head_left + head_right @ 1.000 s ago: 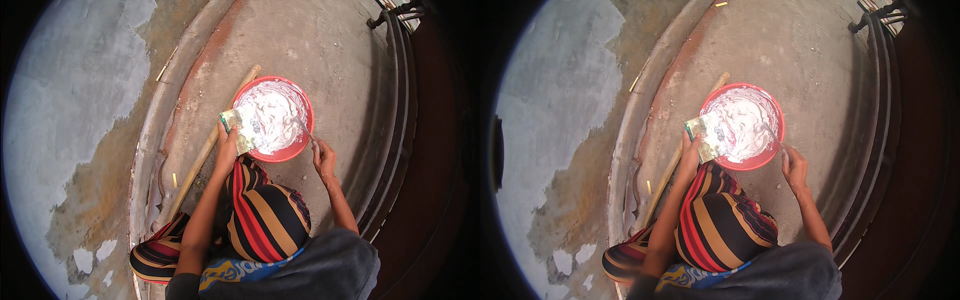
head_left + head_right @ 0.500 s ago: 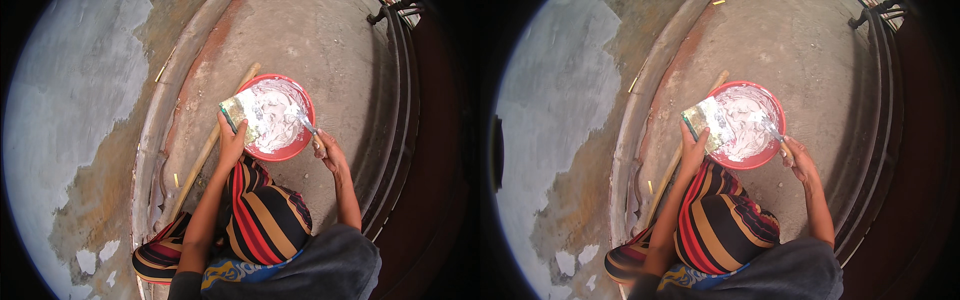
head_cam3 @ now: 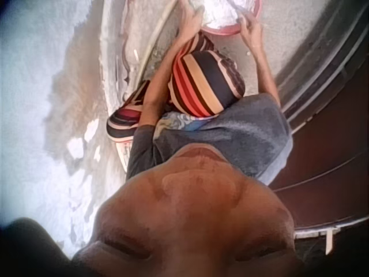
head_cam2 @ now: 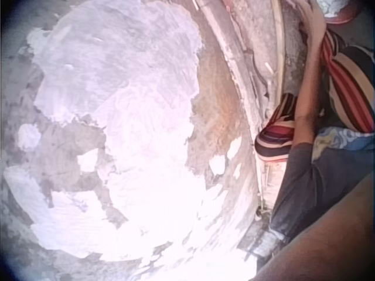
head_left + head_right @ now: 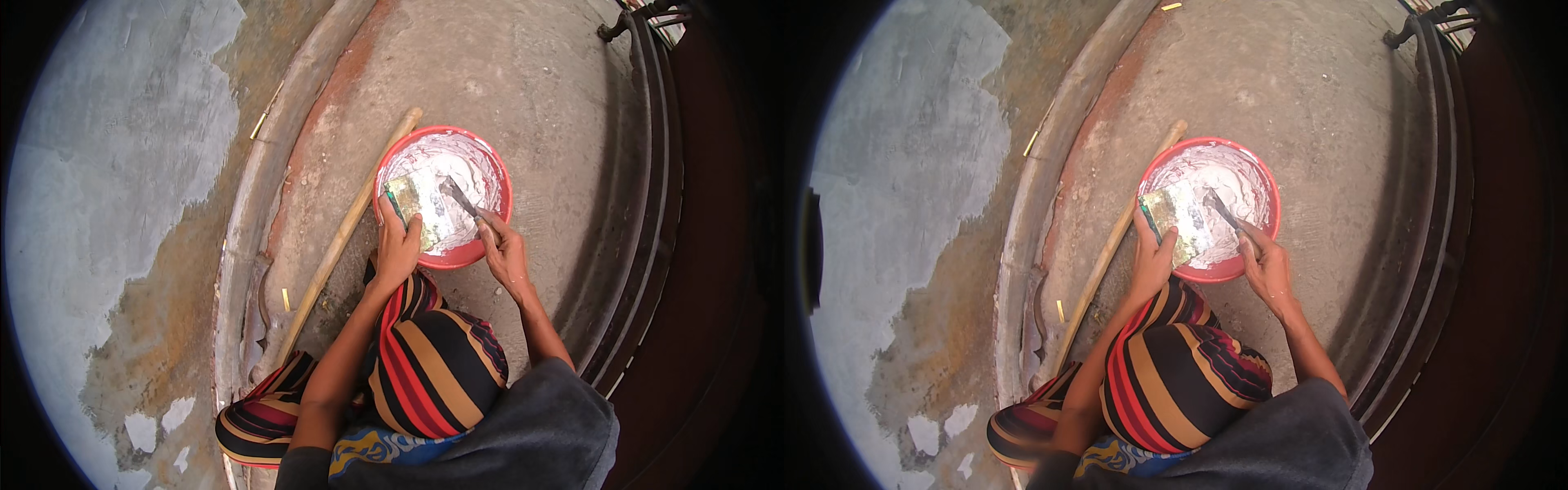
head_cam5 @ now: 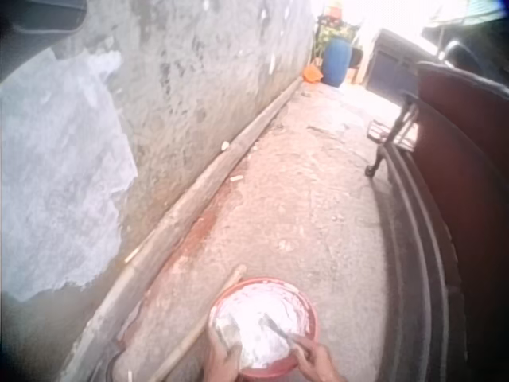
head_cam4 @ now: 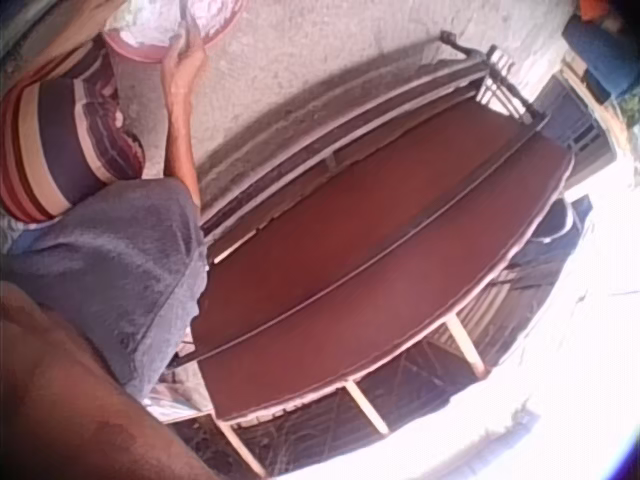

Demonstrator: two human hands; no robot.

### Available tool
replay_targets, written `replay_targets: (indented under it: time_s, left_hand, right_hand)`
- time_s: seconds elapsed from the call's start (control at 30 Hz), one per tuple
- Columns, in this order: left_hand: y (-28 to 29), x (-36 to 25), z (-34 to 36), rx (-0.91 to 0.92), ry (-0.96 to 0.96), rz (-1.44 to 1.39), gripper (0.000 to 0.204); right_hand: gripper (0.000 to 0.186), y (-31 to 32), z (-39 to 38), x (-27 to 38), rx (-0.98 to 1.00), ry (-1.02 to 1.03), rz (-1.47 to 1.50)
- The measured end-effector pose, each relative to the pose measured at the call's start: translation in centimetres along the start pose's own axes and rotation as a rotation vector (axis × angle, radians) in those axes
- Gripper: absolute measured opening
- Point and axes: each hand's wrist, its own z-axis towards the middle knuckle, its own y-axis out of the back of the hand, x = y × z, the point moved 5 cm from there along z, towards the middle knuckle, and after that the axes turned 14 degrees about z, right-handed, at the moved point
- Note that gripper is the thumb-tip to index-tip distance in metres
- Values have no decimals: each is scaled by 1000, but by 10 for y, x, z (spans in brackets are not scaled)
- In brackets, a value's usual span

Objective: The person scoops white plaster from a red bucket using a trowel and applies it to a curved concrete wall. They repeatedly spread and smooth the plaster over the surface with a flat trowel.

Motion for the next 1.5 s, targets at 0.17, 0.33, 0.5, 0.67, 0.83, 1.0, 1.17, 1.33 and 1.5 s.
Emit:
replay_targets:
  time_s: [0.17, 0.33, 0.5, 0.67, 0.83, 1.0, 1.17, 1.33, 1.5]
  left_hand:
    - [-8, -11, -7, 148, -93, 294, 57]
    - [-7, -21, -8, 169, -109, 387, 55]
    - [-9, -16, -2, 196, -84, 427, 55]
    - [-10, -13, -4, 206, -92, 442, 55]
    - [-13, -4, 5, 188, -38, 533, 56]
    - [1, 10, 9, 61, 58, 390, 60]
    - [15, 40, 21, -77, 186, -129, 55]
    - [21, 40, 22, -100, 259, -269, 52]
    - [24, 12, 18, -70, 252, -41, 56]
  right_hand:
    - [34, -7, 5, -5, 8, -40, 125]
    - [33, -10, 6, 8, 5, 0, 144]
    - [31, -13, 3, 10, 44, -38, 243]
    - [31, -10, 2, 15, 82, -65, 189]
    - [32, -8, -1, 14, 64, -56, 208]
    - [30, 4, 1, 28, 2, -16, 240]
    - [26, 10, -3, 28, -8, 87, -7]
    - [26, 13, -18, 35, 80, 104, -19]
    - [30, 7, -40, 51, 82, 80, -189]
